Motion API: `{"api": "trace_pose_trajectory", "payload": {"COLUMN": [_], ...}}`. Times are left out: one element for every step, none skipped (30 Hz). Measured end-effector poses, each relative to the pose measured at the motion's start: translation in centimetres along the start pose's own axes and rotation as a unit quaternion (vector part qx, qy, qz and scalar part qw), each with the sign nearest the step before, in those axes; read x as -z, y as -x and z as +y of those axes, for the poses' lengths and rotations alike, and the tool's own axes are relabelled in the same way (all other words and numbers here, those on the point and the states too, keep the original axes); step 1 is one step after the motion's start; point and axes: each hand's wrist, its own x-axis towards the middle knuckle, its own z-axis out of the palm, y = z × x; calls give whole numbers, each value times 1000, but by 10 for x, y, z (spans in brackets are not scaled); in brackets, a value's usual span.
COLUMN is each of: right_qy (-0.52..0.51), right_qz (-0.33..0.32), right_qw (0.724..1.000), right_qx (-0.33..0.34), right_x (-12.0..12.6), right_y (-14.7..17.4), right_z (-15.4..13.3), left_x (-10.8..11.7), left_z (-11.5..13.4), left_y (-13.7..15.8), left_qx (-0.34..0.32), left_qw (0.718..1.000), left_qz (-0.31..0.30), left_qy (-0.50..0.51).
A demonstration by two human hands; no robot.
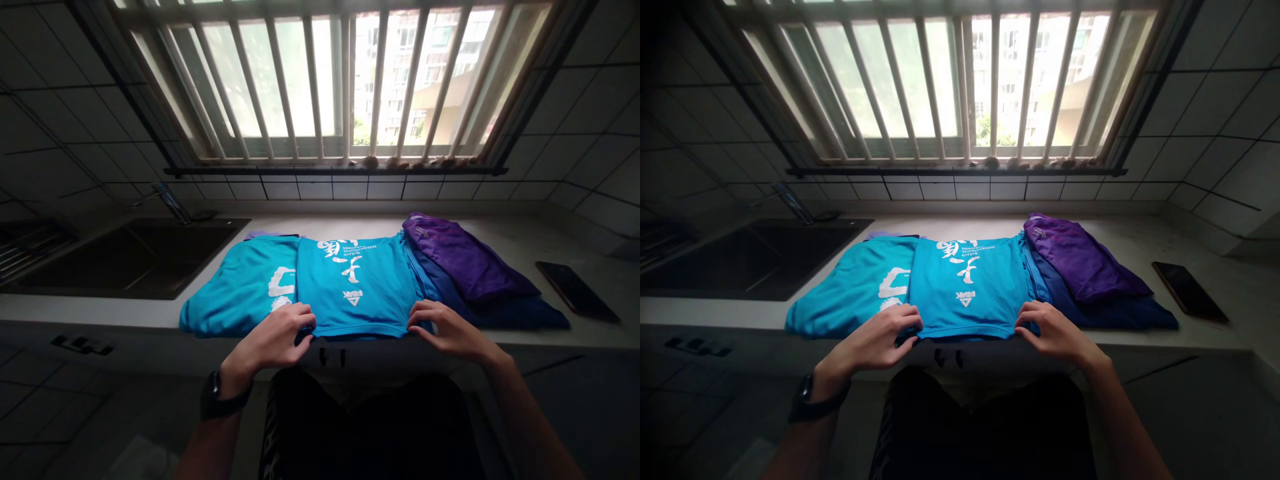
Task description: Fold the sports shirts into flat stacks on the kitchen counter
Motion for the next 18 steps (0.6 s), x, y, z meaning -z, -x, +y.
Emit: {"api": "trace_pose_trajectory", "payload": {"right_qy": [0,5,15,32,52,76,99,121,139,156,170,181,188,192,192,190,187,182], "right_qz": [11,37,70,99,113,109,91,70,55,51,55,63,70,72,72,70,67,64], "right_qw": [1000,999,997,994,991,989,989,988,986,983,980,978,976,976,976,977,978,979], "right_qx": [-8,-19,-31,-43,-53,-61,-66,-70,-74,-78,-82,-84,-84,-81,-76,-72,-67,-64], "right_x": [0,0,-2,-5,-9,-14,-20,-26,-32,-38,-42,-45,-47,-48,-48,-47,-45,-43], "right_y": [-5,-10,-16,-22,-28,-32,-35,-37,-37,-37,-36,-35,-34,-33,-32,-32,-32,-32], "right_z": [0,2,4,9,14,20,26,31,35,38,40,41,42,41,41,41,40,40], "left_x": [0,-2,-4,-8,-13,-19,-26,-33,-39,-44,-48,-51,-52,-53,-52,-52,-51,-50], "left_z": [1,1,0,-3,-6,-10,-15,-20,-25,-28,-31,-33,-33,-33,-31,-29,-25,-21], "left_y": [-1,-3,-4,-6,-8,-9,-10,-10,-10,-9,-8,-7,-5,-4,-3,-3,-3,-3], "left_qx": [-5,-12,-18,-22,-24,-25,-24,-25,-26,-29,-32,-37,-41,-46,-49,-49,-46,-41], "left_qw": [1000,1000,999,999,1000,1000,1000,999,999,999,999,999,999,999,999,998,998,997], "left_qz": [13,25,31,27,15,-1,-14,-21,-22,-17,-10,-3,3,10,19,31,44,56], "left_qy": [2,4,5,5,5,6,6,7,6,5,2,0,-4,-7,-11,-17,-26,-40]}}
